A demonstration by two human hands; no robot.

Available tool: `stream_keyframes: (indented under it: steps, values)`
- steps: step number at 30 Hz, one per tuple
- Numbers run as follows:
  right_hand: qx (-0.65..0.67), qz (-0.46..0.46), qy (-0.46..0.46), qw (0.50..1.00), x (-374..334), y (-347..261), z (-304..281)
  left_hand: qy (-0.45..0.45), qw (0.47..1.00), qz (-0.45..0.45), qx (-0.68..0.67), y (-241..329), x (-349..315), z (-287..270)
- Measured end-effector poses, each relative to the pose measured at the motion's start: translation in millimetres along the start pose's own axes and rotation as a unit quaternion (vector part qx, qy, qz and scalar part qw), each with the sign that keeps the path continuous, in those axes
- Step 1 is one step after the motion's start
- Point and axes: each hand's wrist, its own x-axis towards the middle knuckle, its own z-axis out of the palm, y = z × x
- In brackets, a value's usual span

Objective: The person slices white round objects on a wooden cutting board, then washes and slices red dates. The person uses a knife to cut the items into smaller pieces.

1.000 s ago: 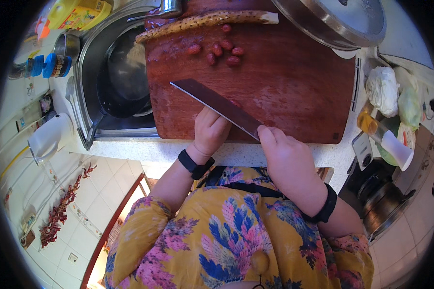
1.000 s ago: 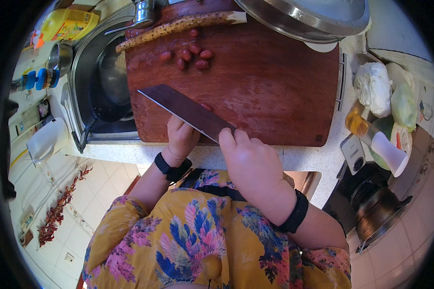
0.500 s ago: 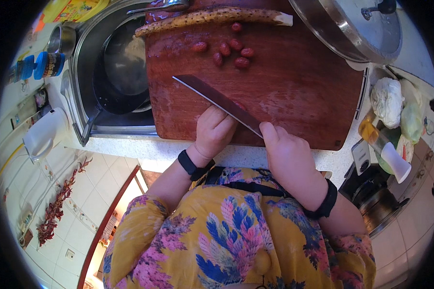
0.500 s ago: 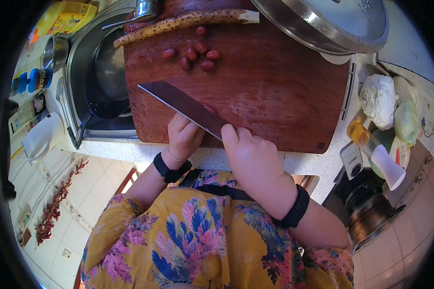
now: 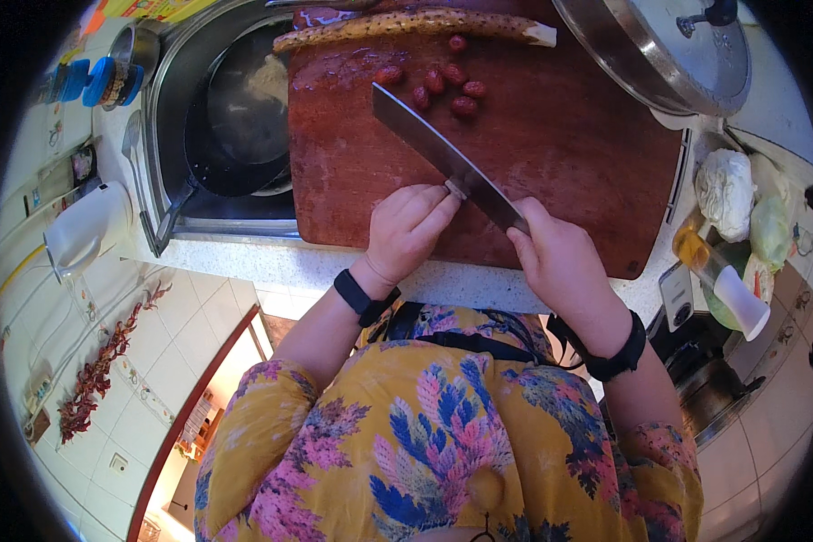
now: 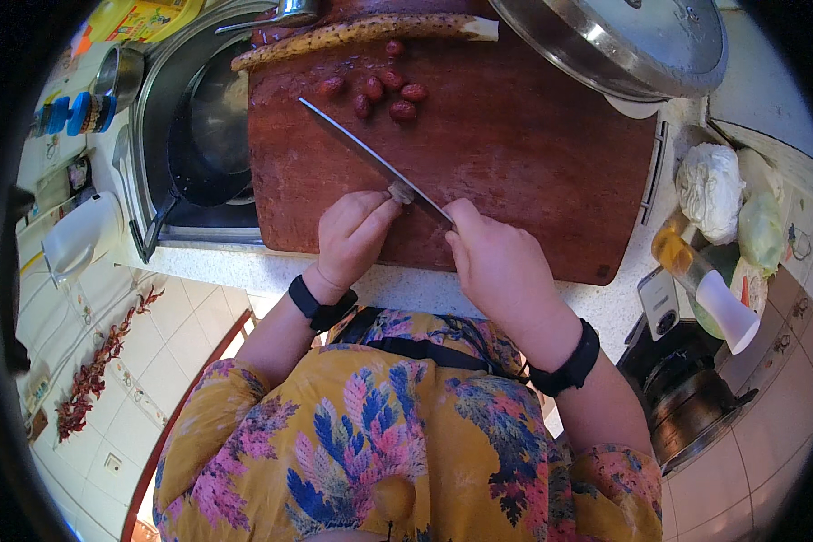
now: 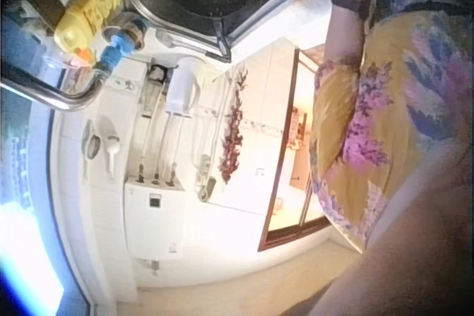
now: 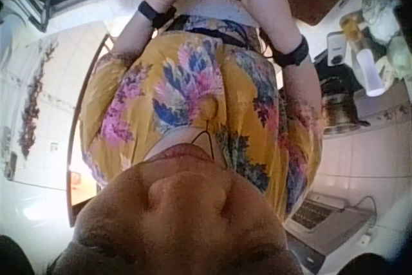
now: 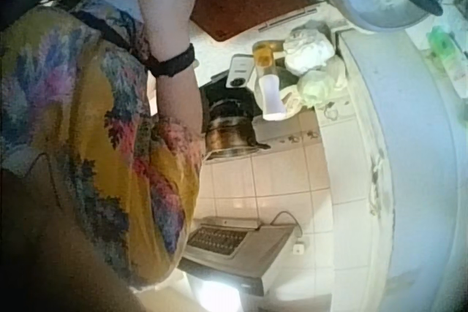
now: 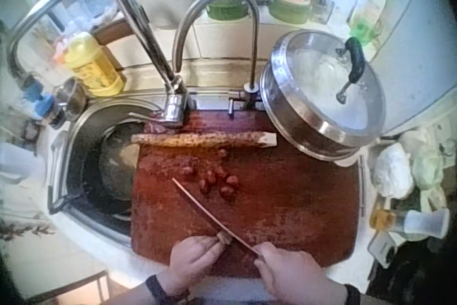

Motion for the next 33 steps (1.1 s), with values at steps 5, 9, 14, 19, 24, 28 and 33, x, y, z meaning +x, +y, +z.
stream_keyframes:
  steps: [5, 9, 14, 19, 24, 28, 33]
  values:
    - [-0.007, 0.000, 0.008, 1.000, -3, -2, 0, -0.018, 1.000, -0.012, 0.009, 2, -5, -3]
    - [-0.005, -0.006, 0.009, 1.000, -7, -5, 1, -0.015, 1.000, 0.007, 0.014, 3, -8, -5]
    - [-0.036, -0.007, 0.014, 0.999, -12, -10, 5, -0.012, 1.000, 0.017, 0.022, 3, -8, -5]
    - [-0.047, -0.026, 0.028, 0.998, -15, -14, 5, -0.021, 0.999, 0.013, 0.026, 1, -6, -5]
    - [-0.051, -0.032, 0.026, 0.998, -18, -15, 3, -0.011, 1.000, 0.005, 0.022, 2, -7, -3]
    - [-0.059, -0.025, 0.012, 0.998, -18, -15, 3, -0.015, 1.000, 0.001, 0.018, 2, -9, -3]
    - [-0.064, -0.025, 0.003, 0.998, -17, -17, 3, -0.010, 1.000, -0.002, 0.007, 1, -8, -3]
